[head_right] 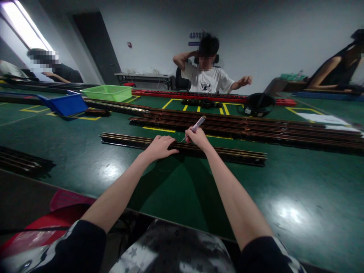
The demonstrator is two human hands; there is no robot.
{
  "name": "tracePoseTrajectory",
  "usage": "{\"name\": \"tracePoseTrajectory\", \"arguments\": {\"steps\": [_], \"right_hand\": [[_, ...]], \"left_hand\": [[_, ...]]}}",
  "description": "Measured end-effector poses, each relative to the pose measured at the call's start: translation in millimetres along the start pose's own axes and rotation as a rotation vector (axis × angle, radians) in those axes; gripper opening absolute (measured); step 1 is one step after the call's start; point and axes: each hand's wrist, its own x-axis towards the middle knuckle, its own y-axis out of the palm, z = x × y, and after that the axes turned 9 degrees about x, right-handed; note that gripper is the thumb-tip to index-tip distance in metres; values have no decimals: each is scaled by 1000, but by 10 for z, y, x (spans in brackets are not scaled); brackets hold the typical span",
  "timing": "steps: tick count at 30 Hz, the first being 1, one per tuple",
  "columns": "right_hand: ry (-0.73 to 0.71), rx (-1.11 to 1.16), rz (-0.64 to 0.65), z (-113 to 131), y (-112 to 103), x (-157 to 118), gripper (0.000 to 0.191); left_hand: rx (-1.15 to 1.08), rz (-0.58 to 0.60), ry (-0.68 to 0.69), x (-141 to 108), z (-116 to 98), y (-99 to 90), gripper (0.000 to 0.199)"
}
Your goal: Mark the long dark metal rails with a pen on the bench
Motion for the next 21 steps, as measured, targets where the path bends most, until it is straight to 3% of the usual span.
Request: {"name": "tracePoseTrajectory", "arguments": {"steps": [9,21], "right_hand": [[1,-18,-8,5,0,6,23],[8,-46,3,88,101,-45,23]], "left_hand": [[-11,19,-45,37,-72,11,49],[-43,24,-32,30,108,17,51]]}}
